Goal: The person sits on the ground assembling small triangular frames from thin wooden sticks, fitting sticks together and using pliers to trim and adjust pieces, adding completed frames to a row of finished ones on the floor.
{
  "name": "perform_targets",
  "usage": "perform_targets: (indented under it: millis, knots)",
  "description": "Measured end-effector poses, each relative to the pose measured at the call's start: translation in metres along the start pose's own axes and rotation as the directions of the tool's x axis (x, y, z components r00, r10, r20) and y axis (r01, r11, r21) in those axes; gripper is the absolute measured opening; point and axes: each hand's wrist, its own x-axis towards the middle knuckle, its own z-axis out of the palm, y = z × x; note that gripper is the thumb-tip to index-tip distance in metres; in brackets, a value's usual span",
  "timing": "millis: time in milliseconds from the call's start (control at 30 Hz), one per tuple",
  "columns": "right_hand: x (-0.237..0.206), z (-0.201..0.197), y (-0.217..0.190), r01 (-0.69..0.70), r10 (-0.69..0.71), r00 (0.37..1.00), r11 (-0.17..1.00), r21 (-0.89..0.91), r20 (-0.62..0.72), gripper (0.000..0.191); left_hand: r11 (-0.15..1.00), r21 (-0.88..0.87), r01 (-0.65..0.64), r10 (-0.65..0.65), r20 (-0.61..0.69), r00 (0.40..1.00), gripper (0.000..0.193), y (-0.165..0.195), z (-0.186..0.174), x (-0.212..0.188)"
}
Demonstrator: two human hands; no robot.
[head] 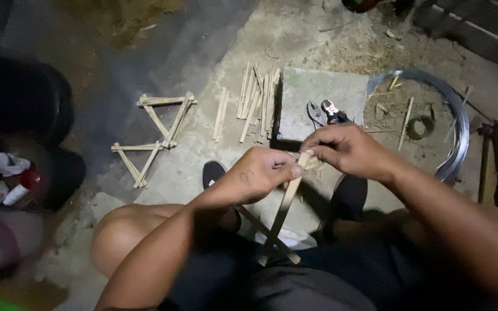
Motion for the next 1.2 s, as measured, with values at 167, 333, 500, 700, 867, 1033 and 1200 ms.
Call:
perform_targets:
  millis: [167, 333, 500, 700, 867, 1033, 1200]
  knots:
    - [0.012, -0.005, -0.03, 0.289, -0.284, 0.956, 0.879, -0.38, 0.07, 0.011, 0.92, 0.362, 0.148, -0.179, 0.053, 0.982, 0.033, 0.001, 0.006, 0.007]
    - [0.012, 0.001, -0.048, 0.407, -0.373, 0.906, 0.641, -0.651, 0.199, 0.027, 0.781, 0.574, 0.245, -0.311, 0.018, 0.95, 0.041, 0.011, 0.011, 0.008]
    - [0.005, 0.01, -0.055, 0.383, -0.409, 0.897, 0.532, -0.755, 0.166, 0.027, 0.737, 0.574, 0.358, -0.364, -0.109, 0.925, 0.041, 0.02, 0.008, 0.014]
    - [-0.004, 0.007, -0.053, 0.305, -0.387, 0.922, 0.762, -0.572, -0.025, 0.023, 0.881, 0.414, 0.231, -0.183, -0.152, 0.971, 0.037, 0.006, 0.0, 0.014]
    - [-0.01, 0.0, -0.05, 0.076, -0.095, 0.992, 0.974, -0.214, -0.079, 0.012, 0.975, 0.13, 0.18, -0.181, -0.005, 0.983, 0.034, -0.015, 0.0, 0.009]
    - [-0.013, 0.004, -0.045, 0.056, -0.071, 0.992, 0.989, -0.138, -0.107, 0.012, 0.962, -0.155, 0.224, -0.222, 0.031, 0.974, 0.028, -0.02, 0.003, 0.008]
    - [-0.016, 0.01, -0.039, 0.185, -0.233, 0.965, 0.933, -0.308, -0.124, 0.017, 0.979, -0.012, 0.203, -0.203, -0.049, 0.978, 0.03, -0.017, 0.005, 0.007]
